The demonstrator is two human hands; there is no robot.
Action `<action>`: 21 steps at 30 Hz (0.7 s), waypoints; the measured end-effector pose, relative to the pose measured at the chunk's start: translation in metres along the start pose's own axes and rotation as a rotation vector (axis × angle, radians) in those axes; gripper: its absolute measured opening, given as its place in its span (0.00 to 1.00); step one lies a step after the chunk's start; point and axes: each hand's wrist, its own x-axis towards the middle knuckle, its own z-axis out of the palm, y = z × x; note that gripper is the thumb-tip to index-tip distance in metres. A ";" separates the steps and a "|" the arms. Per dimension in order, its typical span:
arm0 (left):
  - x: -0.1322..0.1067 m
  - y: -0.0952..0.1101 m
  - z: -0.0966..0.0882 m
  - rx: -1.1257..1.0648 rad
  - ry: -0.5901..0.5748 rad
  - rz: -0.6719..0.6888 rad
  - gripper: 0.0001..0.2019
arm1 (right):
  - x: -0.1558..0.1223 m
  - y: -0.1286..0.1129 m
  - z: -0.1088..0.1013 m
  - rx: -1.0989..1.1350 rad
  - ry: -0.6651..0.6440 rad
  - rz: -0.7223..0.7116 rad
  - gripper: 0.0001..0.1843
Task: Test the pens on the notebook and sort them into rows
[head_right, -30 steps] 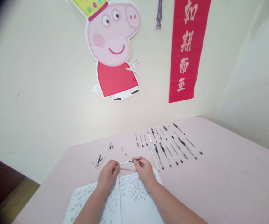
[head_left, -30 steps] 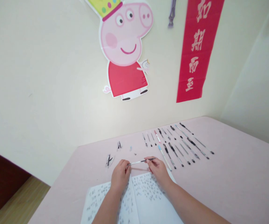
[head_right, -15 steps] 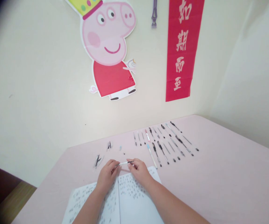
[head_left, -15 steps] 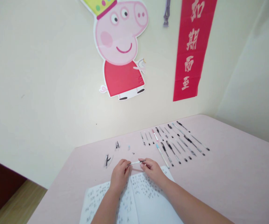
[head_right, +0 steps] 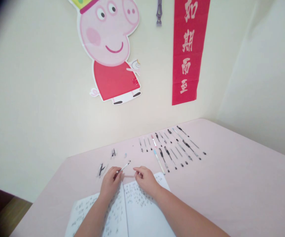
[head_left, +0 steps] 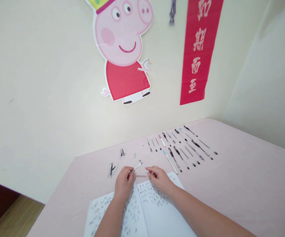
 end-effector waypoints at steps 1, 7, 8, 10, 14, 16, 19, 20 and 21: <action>0.000 -0.001 0.000 0.001 0.002 -0.011 0.09 | 0.001 0.002 0.001 0.019 0.025 0.027 0.14; 0.000 -0.002 0.000 -0.007 0.023 -0.048 0.09 | 0.021 0.011 0.011 0.114 -0.010 0.287 0.12; 0.000 -0.002 0.000 -0.008 0.032 -0.050 0.09 | 0.027 0.010 0.013 0.059 -0.013 0.266 0.12; 0.000 -0.001 0.000 -0.010 0.049 -0.052 0.09 | 0.040 0.006 0.015 -0.122 0.004 0.155 0.13; 0.001 -0.001 -0.001 -0.005 0.071 -0.056 0.09 | 0.058 -0.003 0.018 -0.510 -0.100 -0.104 0.17; 0.001 -0.001 -0.001 0.001 0.083 -0.059 0.09 | 0.060 -0.005 0.021 -0.655 -0.163 -0.221 0.16; 0.002 -0.003 0.000 0.011 0.093 -0.061 0.09 | 0.059 -0.005 0.024 -0.798 -0.200 -0.305 0.15; 0.003 -0.004 0.000 0.015 0.093 -0.061 0.09 | 0.058 -0.005 0.025 -0.830 -0.211 -0.317 0.15; 0.003 -0.004 0.000 0.018 0.090 -0.060 0.09 | 0.056 -0.004 0.026 -0.858 -0.225 -0.330 0.15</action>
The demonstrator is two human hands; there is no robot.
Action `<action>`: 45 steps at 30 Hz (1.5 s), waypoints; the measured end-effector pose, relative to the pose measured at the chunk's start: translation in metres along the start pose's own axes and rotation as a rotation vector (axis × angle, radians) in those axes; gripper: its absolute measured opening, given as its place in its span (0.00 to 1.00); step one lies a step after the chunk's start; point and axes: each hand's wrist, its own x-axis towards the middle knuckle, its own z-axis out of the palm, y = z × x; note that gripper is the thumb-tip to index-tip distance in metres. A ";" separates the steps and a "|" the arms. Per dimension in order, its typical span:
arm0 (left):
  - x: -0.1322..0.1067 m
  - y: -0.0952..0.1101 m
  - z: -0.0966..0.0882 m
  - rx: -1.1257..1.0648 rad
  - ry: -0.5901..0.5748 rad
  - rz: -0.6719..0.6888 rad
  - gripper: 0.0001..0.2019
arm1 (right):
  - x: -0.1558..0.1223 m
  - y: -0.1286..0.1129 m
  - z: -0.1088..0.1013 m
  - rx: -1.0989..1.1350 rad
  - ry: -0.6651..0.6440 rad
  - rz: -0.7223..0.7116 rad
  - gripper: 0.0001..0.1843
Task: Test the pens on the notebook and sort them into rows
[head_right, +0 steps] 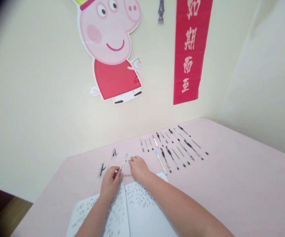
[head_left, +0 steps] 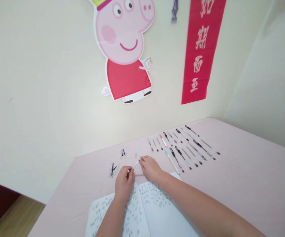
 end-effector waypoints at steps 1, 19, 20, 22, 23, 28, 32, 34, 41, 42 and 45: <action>0.000 0.000 0.000 0.002 -0.002 0.000 0.09 | -0.001 -0.001 0.001 -0.025 -0.010 -0.019 0.14; -0.001 -0.003 0.001 0.009 -0.005 0.014 0.09 | -0.016 -0.001 -0.026 -0.094 -0.143 0.047 0.14; -0.001 -0.003 0.001 0.008 -0.002 0.015 0.09 | -0.020 -0.001 -0.027 -0.082 -0.131 0.052 0.14; 0.000 -0.003 0.001 0.008 0.006 0.016 0.09 | -0.026 -0.003 -0.030 -0.047 -0.111 0.061 0.15; 0.000 -0.003 0.001 0.008 0.007 0.016 0.09 | -0.029 -0.003 -0.032 -0.025 -0.098 0.065 0.15; 0.000 -0.002 0.001 0.000 0.011 0.008 0.10 | -0.041 -0.003 -0.039 0.104 -0.008 0.072 0.15; 0.000 0.001 0.000 -0.004 0.019 0.022 0.09 | -0.048 -0.001 -0.040 0.209 0.052 0.098 0.15; 0.000 0.002 -0.001 -0.003 0.020 0.033 0.09 | -0.051 -0.001 -0.039 0.243 0.066 0.124 0.15; 0.000 0.003 -0.001 -0.005 -0.012 0.052 0.08 | -0.056 0.001 -0.031 0.435 0.177 0.146 0.16; -0.001 0.004 -0.002 -0.003 -0.021 0.053 0.08 | -0.056 0.003 -0.029 0.459 0.192 0.144 0.17; -0.001 0.005 -0.003 0.006 -0.054 0.058 0.08 | -0.055 0.007 -0.023 0.549 0.235 0.175 0.20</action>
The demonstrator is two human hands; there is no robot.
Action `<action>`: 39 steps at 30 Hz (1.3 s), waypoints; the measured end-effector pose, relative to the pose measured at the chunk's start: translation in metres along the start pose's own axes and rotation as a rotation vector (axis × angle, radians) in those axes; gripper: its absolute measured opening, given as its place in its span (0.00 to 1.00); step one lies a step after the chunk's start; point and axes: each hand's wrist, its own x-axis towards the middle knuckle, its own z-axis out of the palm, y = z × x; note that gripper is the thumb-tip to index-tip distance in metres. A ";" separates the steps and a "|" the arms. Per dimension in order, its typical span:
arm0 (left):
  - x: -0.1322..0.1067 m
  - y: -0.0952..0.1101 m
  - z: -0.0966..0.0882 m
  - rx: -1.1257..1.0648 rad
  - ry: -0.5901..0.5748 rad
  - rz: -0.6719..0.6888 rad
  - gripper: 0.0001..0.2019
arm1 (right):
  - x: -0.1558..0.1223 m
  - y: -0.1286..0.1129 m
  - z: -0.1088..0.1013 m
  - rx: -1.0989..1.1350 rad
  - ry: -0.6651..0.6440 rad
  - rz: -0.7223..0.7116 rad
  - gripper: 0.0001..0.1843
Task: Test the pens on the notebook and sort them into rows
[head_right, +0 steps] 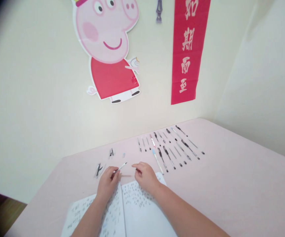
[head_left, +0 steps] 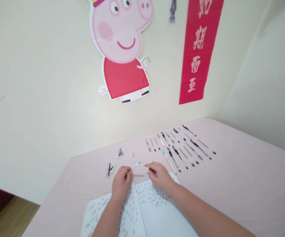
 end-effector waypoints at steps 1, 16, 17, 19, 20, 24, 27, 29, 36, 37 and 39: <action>0.000 0.000 0.000 0.001 -0.012 0.003 0.08 | 0.000 0.002 0.001 0.051 0.016 0.026 0.20; -0.002 0.006 -0.003 0.030 -0.075 -0.006 0.09 | 0.006 -0.005 -0.011 0.305 0.144 0.033 0.05; -0.002 0.006 -0.003 0.031 -0.080 -0.006 0.09 | 0.006 -0.006 -0.011 0.305 0.144 0.026 0.05; -0.002 0.007 -0.003 0.035 -0.087 -0.001 0.10 | 0.006 -0.007 -0.012 0.303 0.138 0.010 0.06; -0.002 0.007 -0.003 0.037 -0.089 0.002 0.10 | 0.005 -0.007 -0.012 0.303 0.134 0.003 0.06; -0.002 0.008 -0.003 0.057 -0.093 0.006 0.10 | 0.005 -0.007 -0.011 0.301 0.136 -0.015 0.06; -0.003 0.009 -0.002 0.073 -0.094 0.001 0.10 | 0.004 -0.007 -0.009 0.294 0.147 -0.026 0.07; -0.004 0.009 -0.002 0.078 -0.100 -0.004 0.10 | 0.004 -0.007 -0.008 0.292 0.145 -0.029 0.07; -0.004 0.013 -0.002 0.070 -0.130 -0.012 0.10 | 0.004 -0.006 -0.006 0.293 0.126 -0.022 0.08; -0.004 0.013 -0.002 0.067 -0.136 -0.011 0.10 | 0.004 -0.006 -0.005 0.291 0.120 -0.018 0.08; -0.004 0.013 -0.001 0.065 -0.143 -0.010 0.10 | 0.004 -0.006 -0.004 0.284 0.106 -0.010 0.08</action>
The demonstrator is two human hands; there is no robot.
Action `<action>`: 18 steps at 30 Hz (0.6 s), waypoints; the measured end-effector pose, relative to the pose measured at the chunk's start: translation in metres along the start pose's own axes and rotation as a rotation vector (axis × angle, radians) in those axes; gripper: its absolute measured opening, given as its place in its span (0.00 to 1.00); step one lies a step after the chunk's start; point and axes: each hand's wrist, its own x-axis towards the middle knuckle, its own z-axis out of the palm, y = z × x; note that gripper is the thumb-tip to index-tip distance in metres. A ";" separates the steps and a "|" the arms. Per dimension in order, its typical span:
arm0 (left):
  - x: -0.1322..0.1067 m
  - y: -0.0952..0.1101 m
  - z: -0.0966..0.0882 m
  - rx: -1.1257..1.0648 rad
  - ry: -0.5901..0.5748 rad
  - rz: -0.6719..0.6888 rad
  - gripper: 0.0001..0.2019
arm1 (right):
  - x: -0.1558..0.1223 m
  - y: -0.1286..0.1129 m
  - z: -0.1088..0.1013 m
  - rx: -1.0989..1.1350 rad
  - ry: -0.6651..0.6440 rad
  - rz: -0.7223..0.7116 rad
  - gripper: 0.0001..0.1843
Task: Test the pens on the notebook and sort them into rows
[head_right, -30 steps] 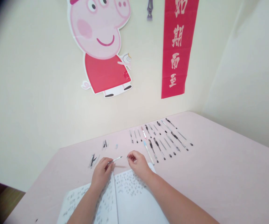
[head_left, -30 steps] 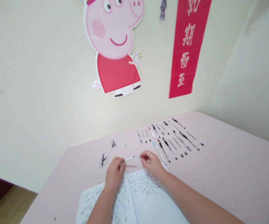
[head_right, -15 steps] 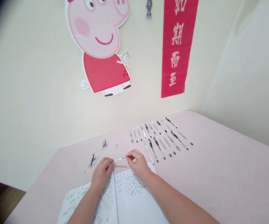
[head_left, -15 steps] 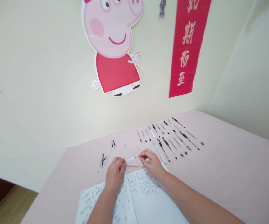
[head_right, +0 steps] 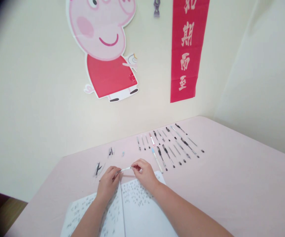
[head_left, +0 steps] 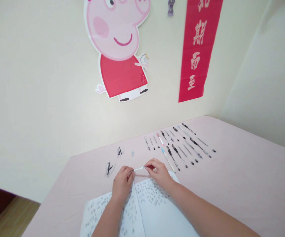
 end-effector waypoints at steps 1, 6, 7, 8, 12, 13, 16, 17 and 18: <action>0.000 -0.001 0.001 0.001 -0.004 0.002 0.10 | 0.000 0.000 0.000 -0.005 -0.005 0.006 0.08; 0.000 -0.002 0.002 0.006 0.010 0.005 0.11 | 0.000 0.001 0.000 -0.022 -0.014 0.031 0.08; 0.000 -0.002 0.002 0.007 0.012 0.004 0.11 | 0.000 0.001 0.000 -0.024 -0.016 0.034 0.08; 0.000 -0.001 0.001 0.008 0.013 0.002 0.10 | 0.000 0.001 0.000 -0.026 -0.017 0.036 0.07; 0.000 0.001 0.000 0.011 0.023 -0.004 0.10 | 0.000 0.001 0.000 -0.028 -0.017 0.039 0.07; 0.000 0.001 0.000 0.013 0.028 -0.002 0.10 | 0.000 0.001 0.000 -0.029 -0.019 0.040 0.07; -0.001 0.000 0.001 0.022 0.039 0.020 0.10 | 0.000 0.002 0.000 -0.039 -0.026 0.044 0.07; -0.001 0.000 0.001 0.026 0.044 0.027 0.10 | -0.001 0.002 0.000 -0.043 -0.027 0.045 0.07; -0.001 0.000 0.001 0.030 0.047 0.032 0.10 | -0.001 0.002 0.001 -0.047 -0.026 0.045 0.07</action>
